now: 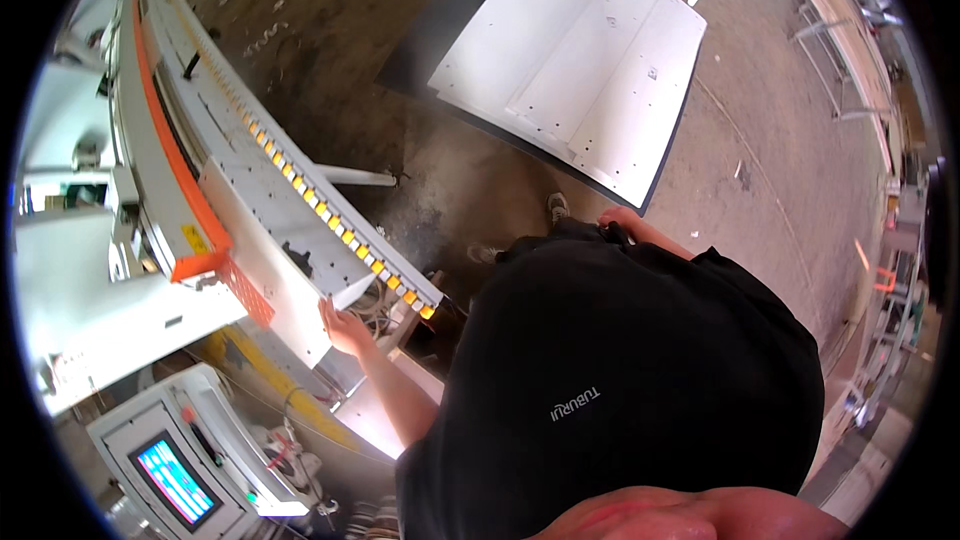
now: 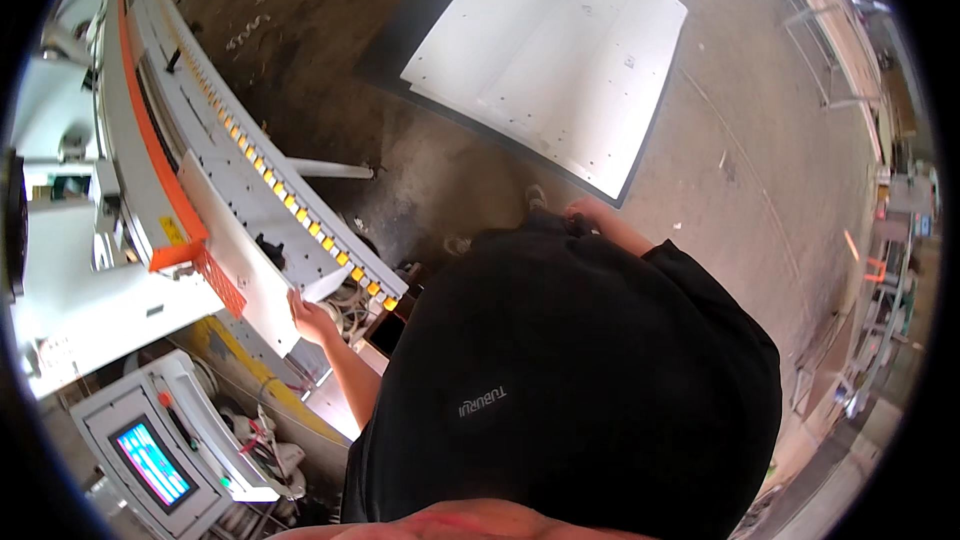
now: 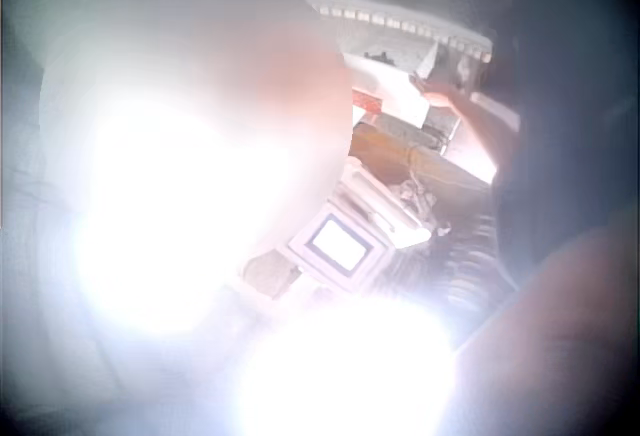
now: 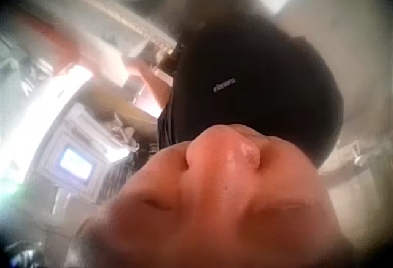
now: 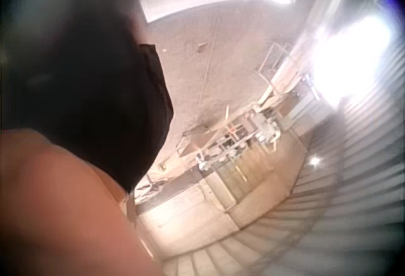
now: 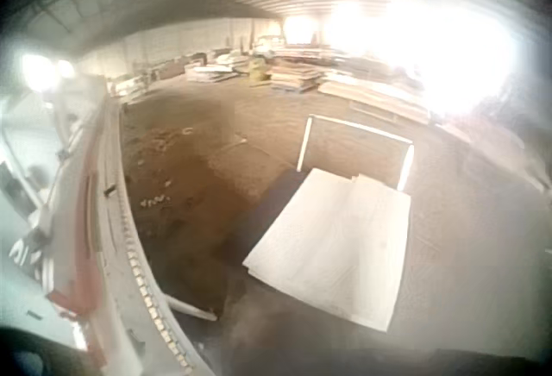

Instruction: The person repeatedly picks up white rectangular panels from a stack, places them onto a machine's conveyor belt, and then retrieves them after processing to place them onto a separate stack. The person handles the panels one at a time throughout the clip.

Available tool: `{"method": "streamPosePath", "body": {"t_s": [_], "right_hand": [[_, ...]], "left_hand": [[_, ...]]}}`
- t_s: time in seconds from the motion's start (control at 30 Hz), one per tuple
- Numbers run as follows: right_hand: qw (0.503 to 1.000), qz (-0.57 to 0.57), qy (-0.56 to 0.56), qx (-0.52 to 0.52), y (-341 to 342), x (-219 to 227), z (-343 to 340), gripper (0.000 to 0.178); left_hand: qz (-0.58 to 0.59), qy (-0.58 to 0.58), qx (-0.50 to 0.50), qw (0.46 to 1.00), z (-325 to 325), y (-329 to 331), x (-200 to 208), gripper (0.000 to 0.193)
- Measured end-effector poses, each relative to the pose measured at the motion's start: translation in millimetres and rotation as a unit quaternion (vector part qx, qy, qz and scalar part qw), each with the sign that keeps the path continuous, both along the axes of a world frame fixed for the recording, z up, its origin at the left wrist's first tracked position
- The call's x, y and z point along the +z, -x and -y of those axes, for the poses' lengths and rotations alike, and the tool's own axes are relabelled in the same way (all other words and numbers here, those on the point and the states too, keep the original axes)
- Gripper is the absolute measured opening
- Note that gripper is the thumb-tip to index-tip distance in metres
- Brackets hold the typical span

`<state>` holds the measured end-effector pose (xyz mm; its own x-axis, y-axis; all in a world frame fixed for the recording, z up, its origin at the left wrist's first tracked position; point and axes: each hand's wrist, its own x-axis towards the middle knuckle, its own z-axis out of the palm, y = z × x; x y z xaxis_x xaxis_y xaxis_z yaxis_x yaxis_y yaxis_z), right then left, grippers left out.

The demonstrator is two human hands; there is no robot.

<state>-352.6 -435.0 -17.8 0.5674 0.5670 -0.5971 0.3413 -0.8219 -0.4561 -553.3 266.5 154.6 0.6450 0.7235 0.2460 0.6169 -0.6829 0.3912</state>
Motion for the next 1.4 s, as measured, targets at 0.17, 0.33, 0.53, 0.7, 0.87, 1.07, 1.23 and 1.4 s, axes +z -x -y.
{"method": "streamPosePath", "body": {"t_s": [0.17,0.33,0.53,0.7,0.87,1.07,1.23,1.4], "right_hand": [[0.991,-0.036,0.032,-0.128,-3.0,31.9,-10.9,0.031],[0.992,-0.035,-0.055,-0.108,-24.4,1.8,28.6,0.028],[0.973,-0.011,-0.052,-0.226,-44.0,-68.2,74.8,0.036],[0.837,-0.112,-0.029,-0.536,-54.3,-154.6,114.5,0.051],[0.589,-0.253,-0.014,-0.768,-87.6,-198.0,127.9,0.063],[0.298,-0.294,-0.224,-0.880,-92.5,-203.0,127.7,0.061],[0.217,-0.246,-0.298,-0.896,-106.8,-141.6,117.3,0.063],[0.371,-0.300,-0.252,-0.842,-95.1,-129.8,123.5,0.066]], "left_hand": [[0.015,0.015,0.027,0.999,81.1,-42.2,30.0,0.029],[0.010,0.262,-0.219,0.940,204.4,-123.3,21.5,0.022],[-0.224,0.392,-0.356,0.818,344.9,-131.3,18.9,0.028],[-0.317,0.425,-0.398,0.749,361.7,-61.2,-28.9,0.036],[-0.373,0.505,-0.168,0.759,360.9,-26.0,-39.5,0.037],[-0.417,0.458,-0.193,0.761,384.5,-77.8,-29.3,0.034],[-0.373,0.527,-0.186,0.741,397.3,-89.7,-41.9,0.033],[-0.391,0.471,-0.255,0.748,389.7,-110.6,-36.1,0.032]]}}
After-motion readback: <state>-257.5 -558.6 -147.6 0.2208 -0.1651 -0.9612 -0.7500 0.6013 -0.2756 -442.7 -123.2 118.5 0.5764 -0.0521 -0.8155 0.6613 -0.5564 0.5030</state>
